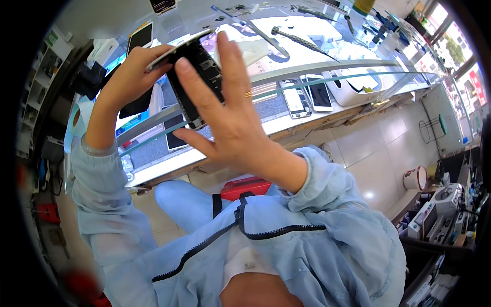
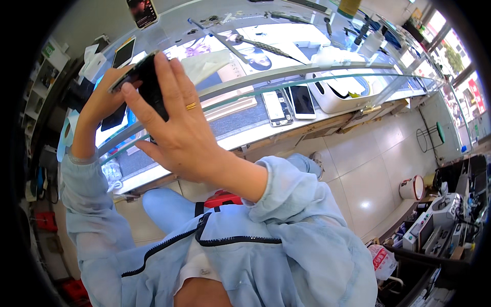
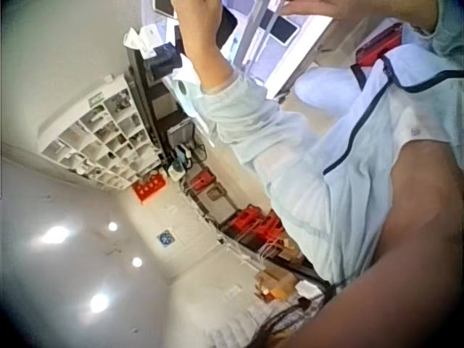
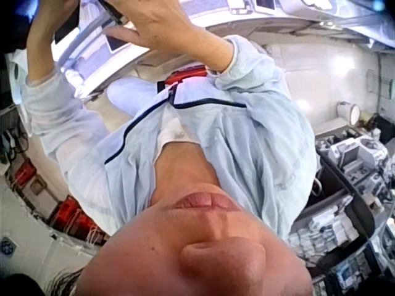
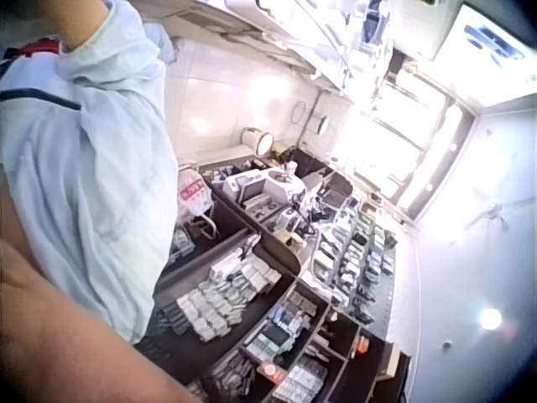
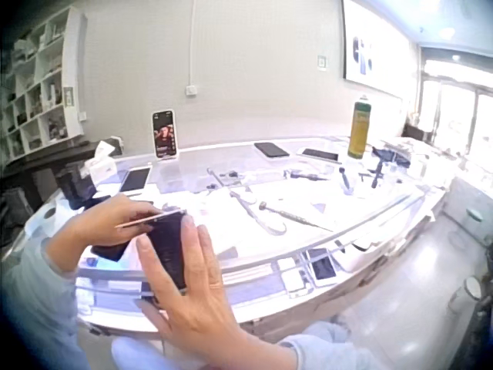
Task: The person disassembles a smartphone, removes the screen assembly, and transfers internal components to another phone chassis using a screwdriver and tweezers. They then reassemble the phone and place it on the counter.
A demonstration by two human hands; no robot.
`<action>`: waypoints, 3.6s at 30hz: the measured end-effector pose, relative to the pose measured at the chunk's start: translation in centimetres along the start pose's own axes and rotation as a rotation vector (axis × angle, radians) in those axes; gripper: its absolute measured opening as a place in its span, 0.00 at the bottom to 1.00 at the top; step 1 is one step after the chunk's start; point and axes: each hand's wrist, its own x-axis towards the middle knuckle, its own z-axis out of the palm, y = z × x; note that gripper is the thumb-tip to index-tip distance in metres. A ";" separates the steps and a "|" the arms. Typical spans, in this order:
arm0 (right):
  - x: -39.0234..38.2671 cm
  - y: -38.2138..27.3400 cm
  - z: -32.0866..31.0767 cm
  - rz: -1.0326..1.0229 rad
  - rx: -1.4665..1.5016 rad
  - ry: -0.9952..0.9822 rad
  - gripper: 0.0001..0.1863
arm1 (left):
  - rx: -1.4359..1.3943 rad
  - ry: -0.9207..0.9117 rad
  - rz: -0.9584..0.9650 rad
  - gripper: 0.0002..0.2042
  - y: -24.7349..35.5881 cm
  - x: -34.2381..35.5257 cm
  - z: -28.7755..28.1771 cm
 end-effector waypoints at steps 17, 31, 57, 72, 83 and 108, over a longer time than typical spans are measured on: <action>-4.9 0.4 -1.7 0.062 -0.152 -0.030 0.40 | -0.248 -0.185 -0.108 0.25 -2.6 0.4 -0.9; -9.9 1.7 -3.0 0.105 -0.191 -0.091 0.42 | 0.039 0.437 -0.019 0.18 5.0 -5.4 0.1; -40.0 16.4 -25.0 0.869 -0.435 -1.117 0.37 | 0.303 -0.299 -1.307 0.37 1.0 -43.8 29.0; -25.7 15.4 -12.3 -0.290 0.036 -1.715 0.34 | -0.022 -0.319 -0.289 0.36 1.7 -28.7 21.3; -14.1 11.7 -12.2 0.024 -0.178 -1.029 0.33 | 0.220 0.258 -0.186 0.29 2.5 -12.3 -4.5; 17.2 7.2 9.3 -0.429 -0.004 -0.944 0.11 | -0.274 -0.193 -0.714 0.34 -8.2 -7.6 -12.9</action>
